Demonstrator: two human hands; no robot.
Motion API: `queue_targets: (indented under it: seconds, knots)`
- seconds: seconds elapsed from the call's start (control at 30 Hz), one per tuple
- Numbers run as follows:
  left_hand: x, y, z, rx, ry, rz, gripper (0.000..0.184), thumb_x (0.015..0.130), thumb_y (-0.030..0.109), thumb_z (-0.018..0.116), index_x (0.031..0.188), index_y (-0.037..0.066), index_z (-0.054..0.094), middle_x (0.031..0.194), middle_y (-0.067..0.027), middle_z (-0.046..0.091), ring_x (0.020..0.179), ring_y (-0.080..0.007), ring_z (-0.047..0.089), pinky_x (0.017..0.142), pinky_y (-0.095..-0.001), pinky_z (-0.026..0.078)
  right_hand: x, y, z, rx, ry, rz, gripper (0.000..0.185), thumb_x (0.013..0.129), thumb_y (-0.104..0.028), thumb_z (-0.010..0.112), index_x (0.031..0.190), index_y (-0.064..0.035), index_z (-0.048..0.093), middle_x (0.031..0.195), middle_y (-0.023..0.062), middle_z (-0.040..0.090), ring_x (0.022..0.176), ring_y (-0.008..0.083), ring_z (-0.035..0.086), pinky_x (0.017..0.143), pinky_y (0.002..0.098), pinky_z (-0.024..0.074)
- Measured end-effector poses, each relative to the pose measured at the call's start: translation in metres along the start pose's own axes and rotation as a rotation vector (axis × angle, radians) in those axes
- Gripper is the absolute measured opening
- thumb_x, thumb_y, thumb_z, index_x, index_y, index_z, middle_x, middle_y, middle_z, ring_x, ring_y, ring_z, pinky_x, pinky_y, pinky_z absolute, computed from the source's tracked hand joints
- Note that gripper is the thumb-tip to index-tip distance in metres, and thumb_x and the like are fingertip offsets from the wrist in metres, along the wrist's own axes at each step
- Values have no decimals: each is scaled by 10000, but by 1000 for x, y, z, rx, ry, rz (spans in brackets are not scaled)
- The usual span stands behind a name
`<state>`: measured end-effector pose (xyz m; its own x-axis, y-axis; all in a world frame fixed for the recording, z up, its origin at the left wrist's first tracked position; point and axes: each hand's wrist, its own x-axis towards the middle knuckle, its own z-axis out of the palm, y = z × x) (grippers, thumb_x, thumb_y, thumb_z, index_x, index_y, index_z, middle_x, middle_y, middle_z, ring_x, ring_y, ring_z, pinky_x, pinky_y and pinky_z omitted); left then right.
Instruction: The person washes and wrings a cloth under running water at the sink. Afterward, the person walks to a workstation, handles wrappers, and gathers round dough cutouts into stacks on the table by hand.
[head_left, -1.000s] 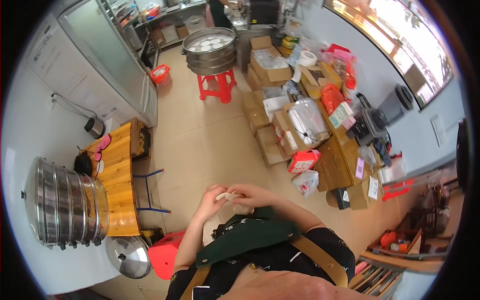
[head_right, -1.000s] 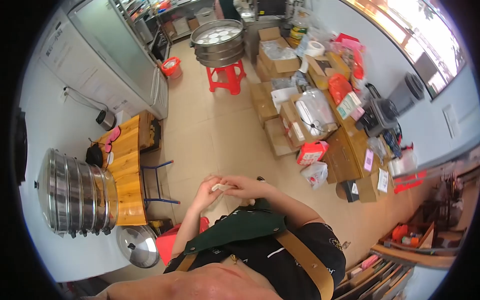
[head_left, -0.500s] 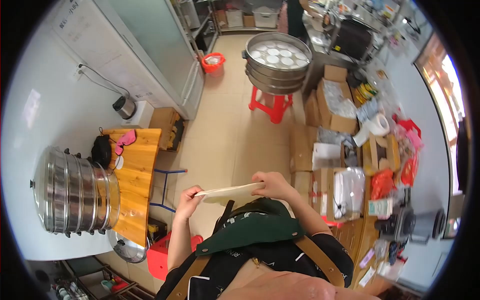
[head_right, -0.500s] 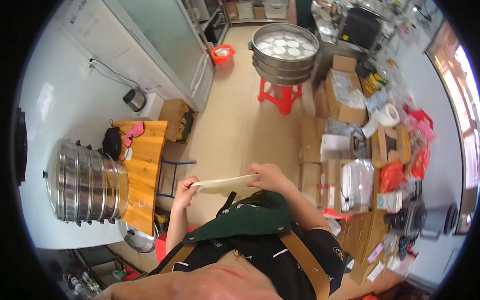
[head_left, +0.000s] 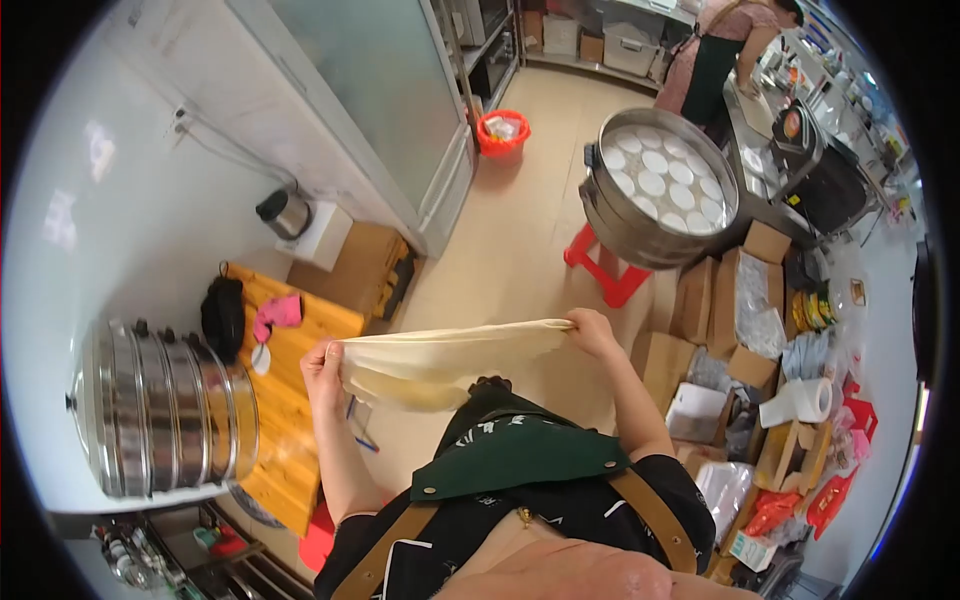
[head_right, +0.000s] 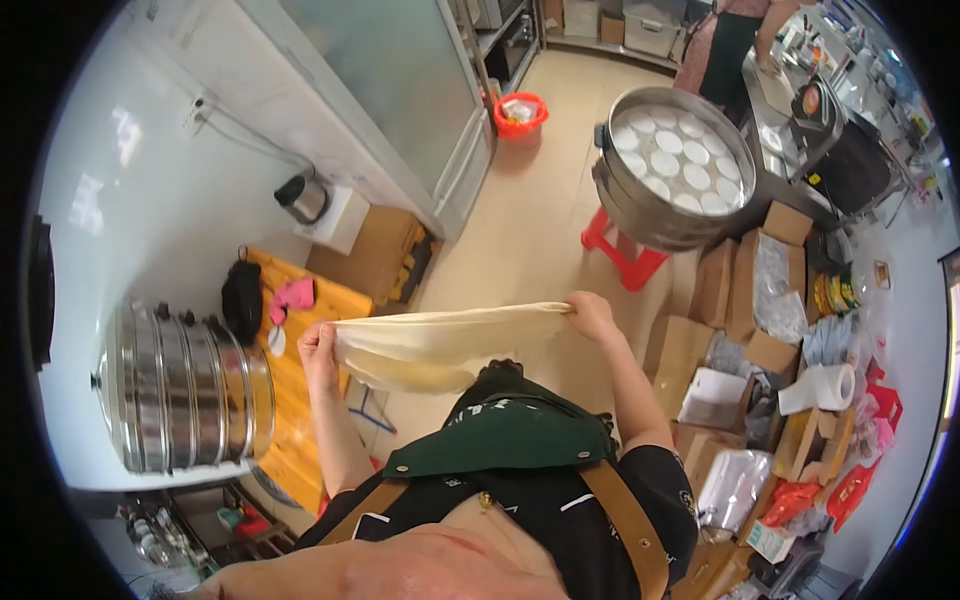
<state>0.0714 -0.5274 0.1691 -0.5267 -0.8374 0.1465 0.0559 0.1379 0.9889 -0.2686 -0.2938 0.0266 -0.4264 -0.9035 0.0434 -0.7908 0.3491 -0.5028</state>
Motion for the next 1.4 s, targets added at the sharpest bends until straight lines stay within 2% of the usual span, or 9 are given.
queue_targets:
  seconds: [0.1,0.3,0.47,0.53,0.67,0.83,0.93,1.0,1.4]
  knots:
    - [92,-9,-4,-7,116,-42,261,829,166,547,613,20,523,587,56,389,535,-52,329,486,-191,244,71,21,-15,403,152,275,105,753,-59,532,842,-24,577,658,88,594,639,158,591,590,279,454]
    - [237,-22,62,613,-577,-62,212,764,180,582,693,-19,571,614,-67,509,583,-132,472,546,-265,377,216,-3,-77,537,320,123,172,776,-135,548,914,-34,566,668,91,600,608,176,577,573,274,455]
    - [290,-67,177,530,-1039,79,166,759,169,565,750,5,587,725,-149,543,712,-291,538,610,-355,413,288,-39,-35,697,30,-183,334,657,-82,610,974,-14,528,880,151,551,840,270,542,732,340,438]
    - [317,-80,199,352,-1022,169,186,783,166,555,744,-16,558,725,-137,526,657,-258,507,593,-326,400,302,-37,-17,672,-135,-245,384,611,-67,598,980,-7,510,917,177,530,910,348,492,813,394,393]
    - [399,-55,220,545,-1086,34,185,792,164,550,744,-14,558,686,-114,504,628,-235,480,581,-308,388,356,12,12,669,-173,-237,296,616,-97,554,896,-9,522,860,179,532,869,347,497,758,396,405]
    - [486,-52,240,461,-1055,-139,196,814,169,541,742,-13,561,653,-27,460,620,-100,422,552,-242,351,433,90,-7,264,-211,-212,263,619,-175,573,846,-41,576,842,165,552,835,344,519,700,399,432]
    - [537,-49,265,321,-1038,-180,191,823,150,532,734,-17,560,670,13,447,627,-71,404,546,-215,329,464,146,-3,83,-348,-42,242,655,-183,589,854,-45,581,843,165,569,856,329,528,738,417,428]
    - [558,-37,287,142,-940,-203,188,825,146,532,729,-14,553,661,8,433,630,-66,399,553,-211,327,479,169,-18,292,-468,225,240,715,-240,562,899,-91,598,835,160,597,812,320,567,696,406,446]
    - [766,-117,419,60,-742,-62,192,818,105,536,677,-22,560,613,31,427,571,-43,372,507,-191,288,570,337,-83,601,120,775,195,694,-246,639,812,-91,642,749,123,619,704,217,596,632,334,452]
